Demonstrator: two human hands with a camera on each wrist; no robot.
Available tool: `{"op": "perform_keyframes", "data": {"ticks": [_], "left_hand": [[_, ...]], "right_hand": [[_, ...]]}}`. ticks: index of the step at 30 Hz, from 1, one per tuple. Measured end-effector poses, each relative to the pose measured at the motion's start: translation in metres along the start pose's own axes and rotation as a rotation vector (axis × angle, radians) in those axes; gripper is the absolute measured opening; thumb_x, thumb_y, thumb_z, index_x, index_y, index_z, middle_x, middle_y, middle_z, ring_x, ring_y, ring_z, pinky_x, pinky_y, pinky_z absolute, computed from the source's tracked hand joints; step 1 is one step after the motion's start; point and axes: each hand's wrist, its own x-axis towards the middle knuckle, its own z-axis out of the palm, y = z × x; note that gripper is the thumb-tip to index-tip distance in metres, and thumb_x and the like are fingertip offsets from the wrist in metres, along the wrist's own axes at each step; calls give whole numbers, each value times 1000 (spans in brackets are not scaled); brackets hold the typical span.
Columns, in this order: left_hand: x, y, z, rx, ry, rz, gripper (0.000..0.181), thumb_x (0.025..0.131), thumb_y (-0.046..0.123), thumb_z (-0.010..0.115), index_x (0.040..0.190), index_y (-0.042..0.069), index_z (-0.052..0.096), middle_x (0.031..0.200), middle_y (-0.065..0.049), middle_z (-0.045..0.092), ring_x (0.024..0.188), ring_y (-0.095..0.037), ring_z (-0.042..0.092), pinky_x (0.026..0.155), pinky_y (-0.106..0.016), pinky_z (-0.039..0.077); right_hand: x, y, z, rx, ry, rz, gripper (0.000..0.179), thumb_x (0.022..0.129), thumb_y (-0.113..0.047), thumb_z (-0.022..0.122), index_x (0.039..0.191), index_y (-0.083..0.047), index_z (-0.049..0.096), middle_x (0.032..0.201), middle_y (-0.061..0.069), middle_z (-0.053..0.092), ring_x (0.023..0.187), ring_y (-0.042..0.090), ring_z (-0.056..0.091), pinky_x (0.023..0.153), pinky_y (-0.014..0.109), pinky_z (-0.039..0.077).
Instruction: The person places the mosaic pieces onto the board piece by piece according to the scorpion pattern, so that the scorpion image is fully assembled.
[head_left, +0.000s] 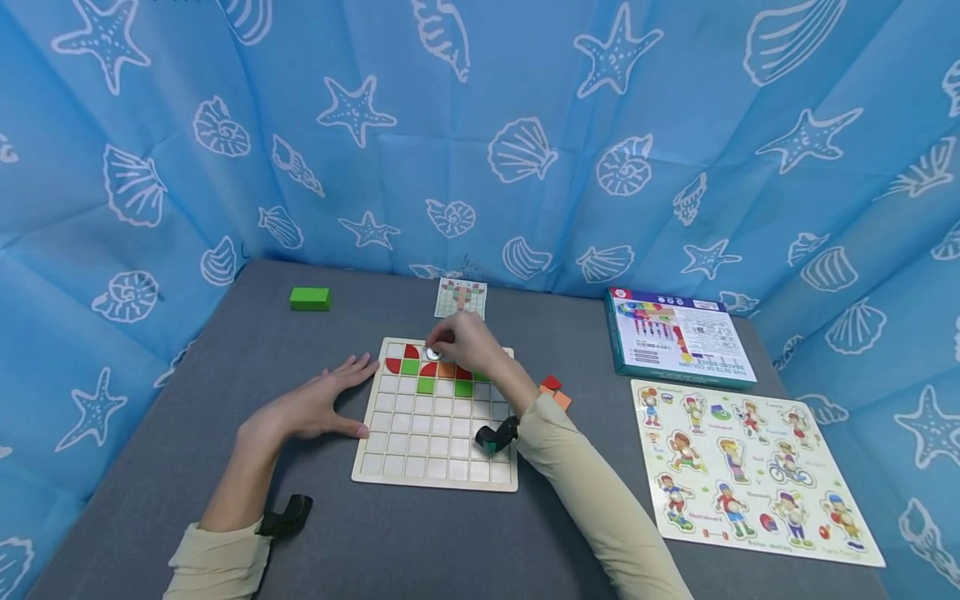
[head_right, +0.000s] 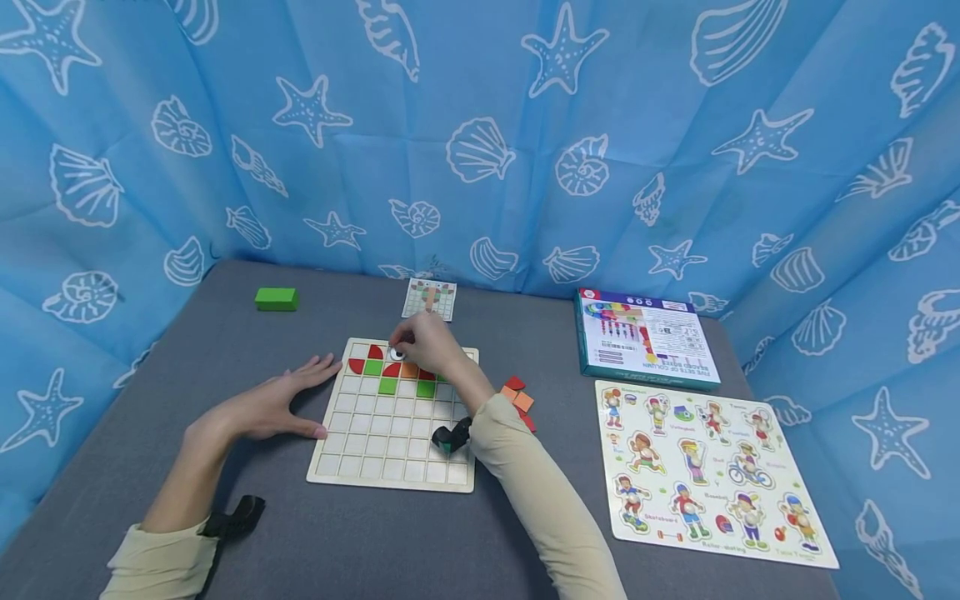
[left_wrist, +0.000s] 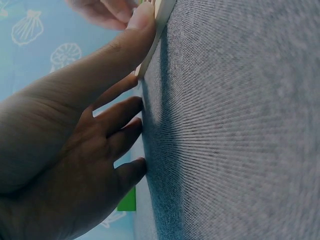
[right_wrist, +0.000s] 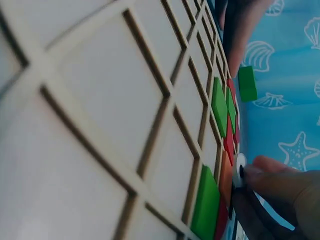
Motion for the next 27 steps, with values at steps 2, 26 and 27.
{"op": "perform_keyframes", "data": {"ticks": [2, 26, 27], "left_hand": [[0, 0, 0, 1, -1, -2, 113, 85, 41, 94, 172, 8, 29, 180, -29, 18, 167, -54, 12, 132, -77, 12], [-1, -2, 0, -8, 1, 6, 113, 85, 42, 93, 172, 9, 29, 180, -29, 16, 168, -54, 11, 132, -77, 11], [-1, -2, 0, -7, 2, 7, 113, 85, 42, 93, 172, 9, 29, 180, -29, 16, 167, -54, 11, 132, -77, 11]], "right_hand": [[1, -1, 2, -11, -7, 0, 13, 103, -3, 71, 106, -4, 85, 103, 12, 85, 93, 23, 81, 85, 29, 66], [-2, -8, 7, -42, 10, -8, 8, 99, -6, 79, 105, -5, 83, 99, 10, 83, 89, 19, 78, 84, 29, 64], [-2, -7, 7, -40, 11, -8, 8, 99, -6, 79, 106, -5, 83, 99, 10, 83, 90, 19, 78, 84, 29, 64]]}}
